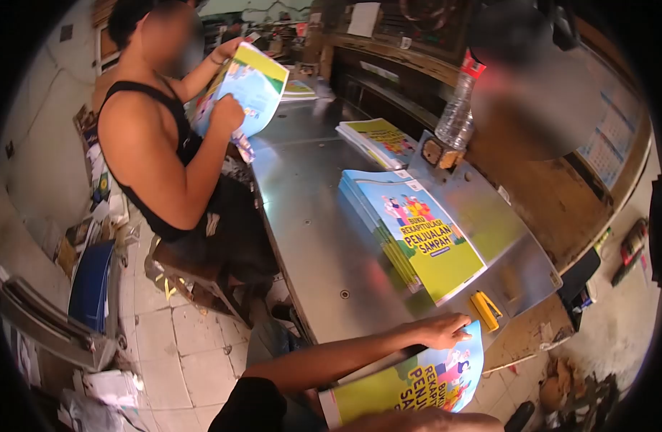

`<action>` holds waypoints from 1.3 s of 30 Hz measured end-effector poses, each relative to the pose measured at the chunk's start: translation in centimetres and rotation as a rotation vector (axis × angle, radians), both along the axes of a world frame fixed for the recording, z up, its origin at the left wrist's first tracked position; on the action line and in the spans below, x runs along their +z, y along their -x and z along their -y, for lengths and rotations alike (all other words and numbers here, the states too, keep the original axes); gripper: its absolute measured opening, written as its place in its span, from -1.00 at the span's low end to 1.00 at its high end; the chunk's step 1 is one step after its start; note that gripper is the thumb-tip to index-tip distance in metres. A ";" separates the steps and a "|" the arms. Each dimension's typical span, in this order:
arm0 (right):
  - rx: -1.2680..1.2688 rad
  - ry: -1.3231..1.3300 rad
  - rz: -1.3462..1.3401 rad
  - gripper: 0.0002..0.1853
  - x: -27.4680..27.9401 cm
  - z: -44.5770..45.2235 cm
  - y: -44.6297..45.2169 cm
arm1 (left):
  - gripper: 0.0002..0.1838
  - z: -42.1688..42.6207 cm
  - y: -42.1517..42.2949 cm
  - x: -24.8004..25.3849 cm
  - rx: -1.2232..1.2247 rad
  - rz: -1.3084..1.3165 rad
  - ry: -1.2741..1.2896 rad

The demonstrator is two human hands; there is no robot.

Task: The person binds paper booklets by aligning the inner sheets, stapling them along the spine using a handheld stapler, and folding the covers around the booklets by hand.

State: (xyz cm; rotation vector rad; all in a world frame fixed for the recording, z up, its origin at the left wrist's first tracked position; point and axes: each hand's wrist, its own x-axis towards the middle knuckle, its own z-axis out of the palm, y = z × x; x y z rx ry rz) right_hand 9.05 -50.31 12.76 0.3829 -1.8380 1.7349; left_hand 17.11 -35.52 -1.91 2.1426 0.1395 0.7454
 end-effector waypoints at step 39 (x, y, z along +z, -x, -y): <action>-0.661 -0.594 1.009 -0.44 -2.2 -13.7 3.4 | -0.40 -1.7 2.7 5.0 -0.068 -0.138 -0.097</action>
